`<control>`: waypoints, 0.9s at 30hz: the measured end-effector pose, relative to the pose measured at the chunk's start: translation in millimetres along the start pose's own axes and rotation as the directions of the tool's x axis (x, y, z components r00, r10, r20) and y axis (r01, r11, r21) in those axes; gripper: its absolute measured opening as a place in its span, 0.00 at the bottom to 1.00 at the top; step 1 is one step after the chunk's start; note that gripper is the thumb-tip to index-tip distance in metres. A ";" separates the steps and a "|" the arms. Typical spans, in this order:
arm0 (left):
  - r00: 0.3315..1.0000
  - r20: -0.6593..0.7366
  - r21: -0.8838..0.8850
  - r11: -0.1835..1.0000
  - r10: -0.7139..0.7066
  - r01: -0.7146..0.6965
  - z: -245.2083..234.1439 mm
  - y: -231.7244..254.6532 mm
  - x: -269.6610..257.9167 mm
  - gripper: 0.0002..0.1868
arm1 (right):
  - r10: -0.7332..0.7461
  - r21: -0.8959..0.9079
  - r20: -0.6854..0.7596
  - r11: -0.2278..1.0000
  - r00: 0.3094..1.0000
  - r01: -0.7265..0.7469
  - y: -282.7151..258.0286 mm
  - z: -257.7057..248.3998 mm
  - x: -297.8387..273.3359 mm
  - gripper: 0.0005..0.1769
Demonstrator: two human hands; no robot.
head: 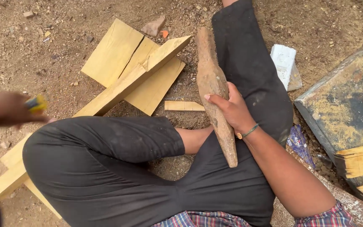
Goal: Shaping or carving wood using a chisel and a wooden mallet while sitting on the ground.
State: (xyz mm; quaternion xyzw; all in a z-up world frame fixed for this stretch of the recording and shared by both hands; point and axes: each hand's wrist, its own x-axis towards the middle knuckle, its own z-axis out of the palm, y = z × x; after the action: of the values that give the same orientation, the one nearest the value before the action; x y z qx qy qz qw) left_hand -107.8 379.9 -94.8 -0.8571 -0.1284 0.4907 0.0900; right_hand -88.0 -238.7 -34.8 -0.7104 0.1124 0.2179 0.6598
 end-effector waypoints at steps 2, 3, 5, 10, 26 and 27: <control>0.990 0.134 -0.058 0.997 -0.050 0.058 63.6 -53.3 9.5 0.35 | 0.011 0.007 0.008 1.000 1.000 -0.011 -0.7 0.5 -0.1 0.31; 0.961 0.262 -0.106 0.987 -0.092 0.123 93.9 -80.1 13.7 0.36 | 0.018 0.016 0.010 1.000 1.000 -0.018 -1.2 0.7 0.1 0.31; 0.964 0.264 -0.149 0.986 -0.038 0.080 120.2 -81.0 -23.2 0.36 | 0.007 0.022 0.017 1.000 1.000 -0.007 -3.0 2.0 -1.3 0.31; 0.985 0.168 0.027 0.999 -0.028 0.024 115.8 -17.6 -111.6 0.34 | -0.023 0.054 0.039 0.998 0.999 0.021 -3.5 4.3 -2.9 0.32; 0.996 -0.034 0.042 0.995 -0.086 0.088 163.9 -7.5 -143.2 0.16 | -0.139 -0.202 0.072 0.968 0.988 0.151 -1.2 6.4 -16.4 0.40; 0.992 -0.039 0.008 0.993 -0.116 0.117 163.6 -1.7 -154.9 0.15 | -0.132 -0.221 0.087 0.964 0.987 0.148 -2.3 6.7 -17.6 0.41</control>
State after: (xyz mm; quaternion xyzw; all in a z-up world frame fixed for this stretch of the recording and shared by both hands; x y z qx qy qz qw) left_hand -324.6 338.4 -49.8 -0.8569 -0.1738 0.4688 0.1255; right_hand -103.5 -234.1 -24.9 -0.7789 0.0127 0.2073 0.5918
